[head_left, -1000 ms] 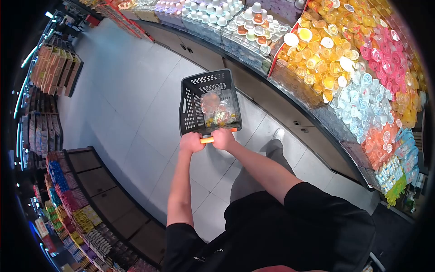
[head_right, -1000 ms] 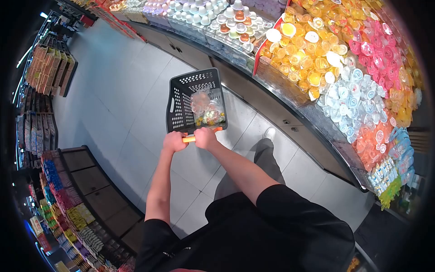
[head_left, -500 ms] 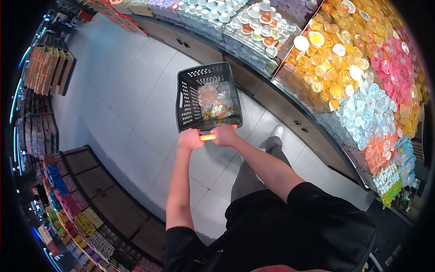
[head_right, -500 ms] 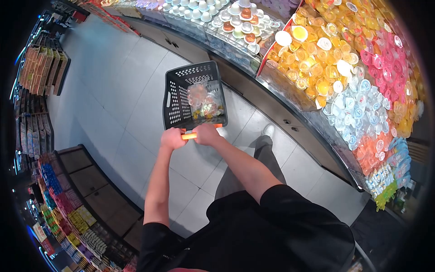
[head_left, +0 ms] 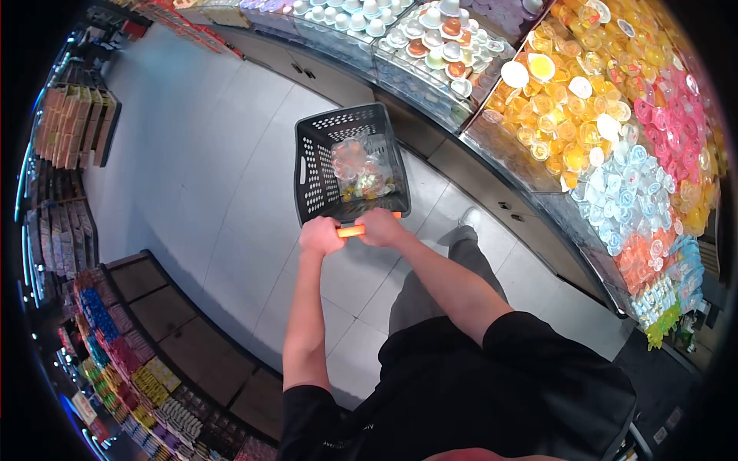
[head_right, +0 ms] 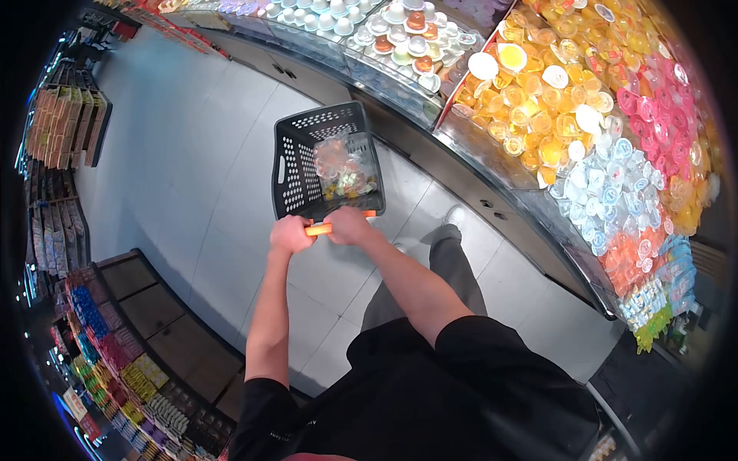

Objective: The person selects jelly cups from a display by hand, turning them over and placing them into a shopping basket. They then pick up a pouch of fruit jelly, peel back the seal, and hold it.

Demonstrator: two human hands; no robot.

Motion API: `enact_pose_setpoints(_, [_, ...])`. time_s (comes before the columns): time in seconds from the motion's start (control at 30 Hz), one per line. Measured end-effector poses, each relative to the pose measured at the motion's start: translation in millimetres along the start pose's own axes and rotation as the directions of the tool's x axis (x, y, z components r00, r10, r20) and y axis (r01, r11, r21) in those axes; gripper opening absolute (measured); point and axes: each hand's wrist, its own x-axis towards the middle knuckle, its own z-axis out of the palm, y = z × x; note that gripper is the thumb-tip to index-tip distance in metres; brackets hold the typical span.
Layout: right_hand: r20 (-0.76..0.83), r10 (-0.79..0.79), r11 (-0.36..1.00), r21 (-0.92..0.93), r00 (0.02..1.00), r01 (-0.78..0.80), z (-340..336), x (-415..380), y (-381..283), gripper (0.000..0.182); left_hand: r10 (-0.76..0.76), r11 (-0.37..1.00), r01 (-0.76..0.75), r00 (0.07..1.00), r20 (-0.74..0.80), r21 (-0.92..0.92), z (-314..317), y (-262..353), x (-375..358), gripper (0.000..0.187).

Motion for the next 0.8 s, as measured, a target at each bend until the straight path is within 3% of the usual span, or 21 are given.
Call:
enact_pose_setpoints(0.13, [-0.055,-0.024,0.999,-0.045,0.998,0.021,5.2,-8.9,-0.9,0.017,0.014,1.000,-0.014,1.000,-0.007,-0.005,3.5,1.1,-2.4,0.037])
enact_pose_setpoints(0.2, [0.012,0.039,0.999,-0.023,0.999,-0.038,-1.8,-9.1,-8.2,0.019,0.029,1.000,-0.028,0.998,-0.056,0.014,10.0,-0.7,-1.8,0.032])
enact_pose_setpoints(0.5, [0.048,0.087,0.996,0.016,0.995,-0.088,-5.3,-8.0,-14.0,0.013,0.035,0.999,-0.035,0.996,-0.076,-0.008,5.5,1.0,-4.1,0.034])
enact_pose_setpoints(0.8, [0.039,0.039,0.998,0.050,0.999,-0.040,-0.4,-13.8,-12.1,0.008,0.074,0.994,-0.093,0.962,-0.264,-0.058,17.7,4.9,-16.4,0.023])
